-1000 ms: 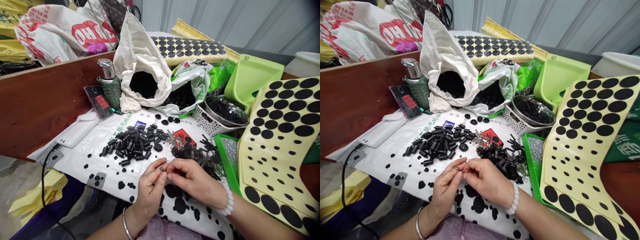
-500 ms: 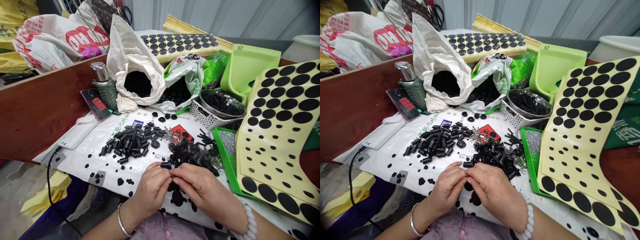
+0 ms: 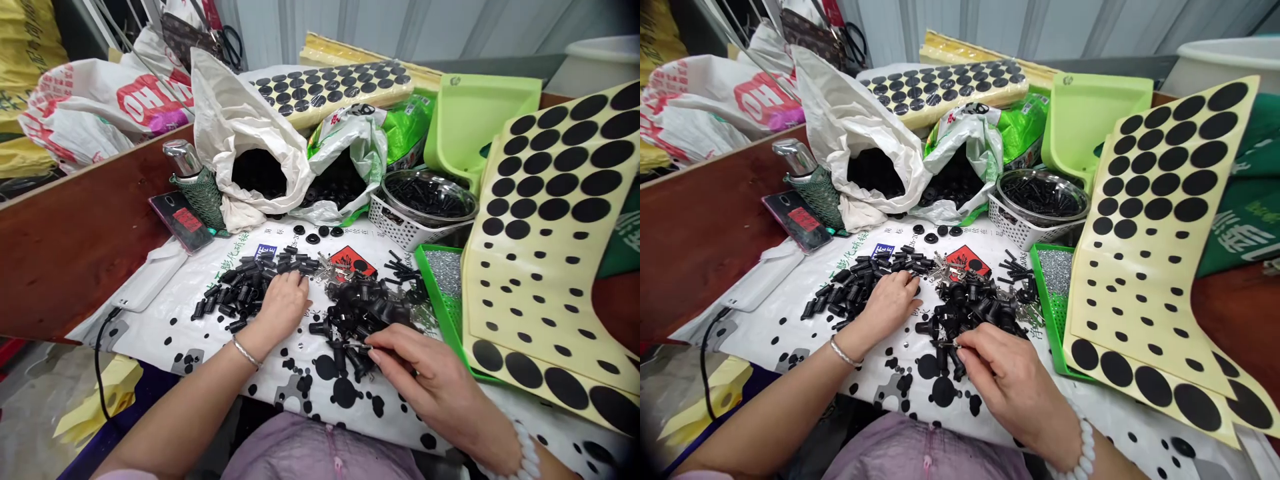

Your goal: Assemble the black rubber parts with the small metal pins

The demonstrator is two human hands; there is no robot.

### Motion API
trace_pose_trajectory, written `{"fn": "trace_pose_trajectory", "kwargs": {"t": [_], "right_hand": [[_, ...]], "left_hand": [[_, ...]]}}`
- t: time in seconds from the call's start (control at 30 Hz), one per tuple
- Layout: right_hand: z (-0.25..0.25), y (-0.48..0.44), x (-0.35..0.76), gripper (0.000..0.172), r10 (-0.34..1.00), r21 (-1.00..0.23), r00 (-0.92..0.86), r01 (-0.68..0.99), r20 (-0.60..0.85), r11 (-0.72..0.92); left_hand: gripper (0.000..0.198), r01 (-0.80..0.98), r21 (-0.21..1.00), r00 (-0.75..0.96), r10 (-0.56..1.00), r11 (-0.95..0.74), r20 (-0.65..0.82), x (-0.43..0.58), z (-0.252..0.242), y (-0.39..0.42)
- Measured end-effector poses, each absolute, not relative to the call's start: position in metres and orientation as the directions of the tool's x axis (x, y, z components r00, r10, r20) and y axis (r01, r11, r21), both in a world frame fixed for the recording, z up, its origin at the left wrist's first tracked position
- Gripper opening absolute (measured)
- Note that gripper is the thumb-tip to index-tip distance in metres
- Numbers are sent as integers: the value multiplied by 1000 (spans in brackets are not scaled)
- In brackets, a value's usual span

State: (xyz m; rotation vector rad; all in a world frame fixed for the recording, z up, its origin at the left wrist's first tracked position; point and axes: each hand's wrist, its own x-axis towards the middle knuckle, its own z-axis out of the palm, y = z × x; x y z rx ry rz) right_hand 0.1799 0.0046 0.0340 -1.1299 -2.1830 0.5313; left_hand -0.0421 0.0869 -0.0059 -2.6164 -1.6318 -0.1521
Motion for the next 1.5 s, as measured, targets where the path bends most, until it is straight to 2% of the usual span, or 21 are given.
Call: {"fn": "trace_pose_trajectory", "kwargs": {"t": [0.1,0.2,0.3,0.43,0.57,0.67,0.77,0.83,0.87,0.93,1.0,1.27,1.5], "right_hand": [[28,0,186,14,850,-642,-416,563,323,520],[23,-2,191,13,867,-676,-395,552,305,489],[20,-3,193,13,868,-694,-379,530,320,487],[19,-5,192,13,877,-726,-355,501,325,472],[18,-6,190,12,889,-762,-325,468,322,447],[19,-5,187,10,899,-781,-260,446,354,436],[21,-2,179,9,894,-794,-175,412,413,447],[23,1,172,10,879,-790,-146,391,454,473],[24,2,168,10,868,-782,-141,384,475,491],[25,5,160,11,841,-756,-152,376,519,535],[25,7,153,13,810,-723,-178,375,559,581],[23,10,143,17,730,-603,-296,419,616,679],[32,18,151,21,561,-339,-517,464,646,818]], "left_hand": [[14,898,-6,439,895,-440,72,-42,-9,95],[12,889,11,456,888,-457,50,-44,-10,97],[13,875,78,474,879,-477,52,-46,-9,97],[13,835,255,479,872,-487,95,-52,-8,102],[16,733,509,424,888,-452,179,-60,-5,102],[29,605,714,293,932,-353,212,-58,-3,93],[46,446,867,181,971,-222,155,-49,-2,77],[48,237,969,151,988,-72,37,-40,-1,65],[45,16,996,165,983,85,-87,-36,-2,59],[38,-332,881,248,932,338,-264,-30,-2,49],[34,-486,752,315,892,445,-324,-26,-2,40],[31,-540,690,347,874,482,-339,-29,-6,32],[34,-489,671,423,824,558,-377,-34,3,27]]}}
